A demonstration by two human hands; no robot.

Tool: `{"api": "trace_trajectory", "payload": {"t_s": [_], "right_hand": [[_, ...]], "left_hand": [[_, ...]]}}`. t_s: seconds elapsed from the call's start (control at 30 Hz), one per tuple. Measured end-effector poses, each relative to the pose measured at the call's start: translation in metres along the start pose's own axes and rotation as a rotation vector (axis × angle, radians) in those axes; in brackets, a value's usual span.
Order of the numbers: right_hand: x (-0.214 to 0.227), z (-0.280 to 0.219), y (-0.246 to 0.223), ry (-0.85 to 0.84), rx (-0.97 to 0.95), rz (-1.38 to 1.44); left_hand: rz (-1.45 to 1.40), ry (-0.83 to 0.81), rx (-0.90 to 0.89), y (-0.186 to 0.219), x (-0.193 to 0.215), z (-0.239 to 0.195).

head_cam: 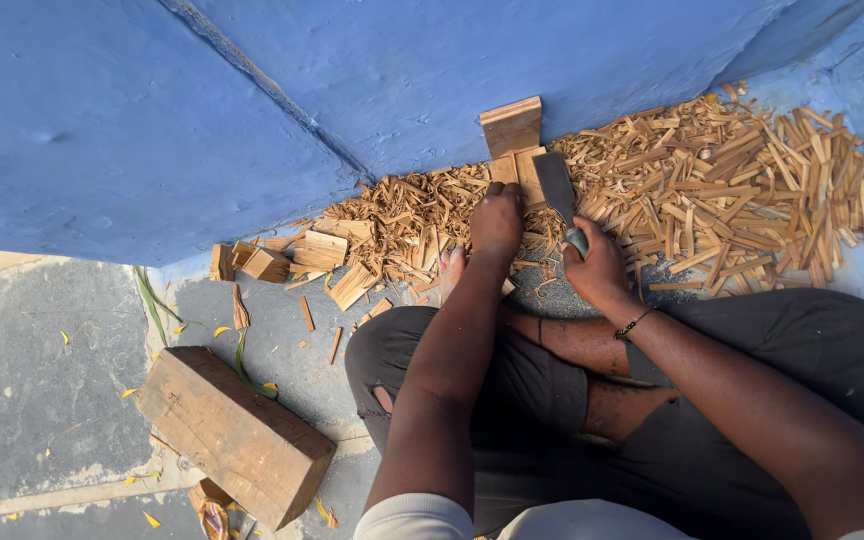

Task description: The person sits cross-legged on a tiled floor and carves a small rectangular block of wood using a chisel and a wooden mallet. They repeatedly strike the chisel to shape the wood, generating a pile of wood shavings around the work area.

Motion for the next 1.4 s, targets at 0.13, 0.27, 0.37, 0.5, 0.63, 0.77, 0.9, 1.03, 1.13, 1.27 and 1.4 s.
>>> {"api": "trace_trajectory", "payload": {"t_s": [0.13, 0.27, 0.37, 0.5, 0.63, 0.77, 0.9, 1.03, 1.13, 1.27, 1.4], "right_hand": [[-0.005, 0.007, 0.0, -0.097, -0.096, 0.157], [-0.015, 0.012, -0.005, -0.313, -0.316, 0.445], [-0.014, 0.016, -0.004, -0.375, -0.382, 0.533], [-0.015, 0.014, -0.005, -0.415, -0.334, 0.558], [-0.021, 0.01, -0.002, -0.448, -0.365, 0.54], [-0.025, 0.01, 0.009, -0.441, -0.33, 0.548], [-0.022, -0.001, 0.01, -0.404, -0.3, 0.588], [-0.006, -0.027, -0.003, -0.431, -0.329, 0.599], [0.003, -0.042, -0.009, -0.483, -0.368, 0.557], [-0.004, -0.061, -0.004, -0.541, -0.358, 0.501], [-0.002, -0.068, -0.004, -0.529, -0.325, 0.465]], "left_hand": [[0.037, 0.013, -0.027, 0.0, 0.001, 0.002], [0.011, 0.058, -0.051, 0.001, 0.004, 0.0], [-0.024, 0.076, -0.044, 0.002, 0.004, 0.001], [-0.059, 0.087, -0.022, -0.003, 0.001, 0.001], [-0.072, 0.069, 0.0, -0.005, 0.0, 0.0], [-0.101, 0.054, 0.031, -0.004, 0.002, -0.001], [-0.019, 0.06, -0.036, 0.003, 0.013, -0.006], [0.041, -0.042, -0.032, 0.024, 0.032, -0.022], [0.204, -0.233, -0.128, 0.04, 0.037, -0.034], [0.386, -0.268, -0.341, 0.051, 0.002, -0.054], [0.407, -0.134, -0.325, 0.046, -0.023, -0.071]]}}
Point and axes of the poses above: each hand's wrist, its own z-axis towards the middle knuckle, its own x-axis out of the back of the hand, y = z × x, the point moved 2 cm from there along z, towards the middle knuckle, and after that the axes turned 13 degrees about -x, right-handed, at the moved point
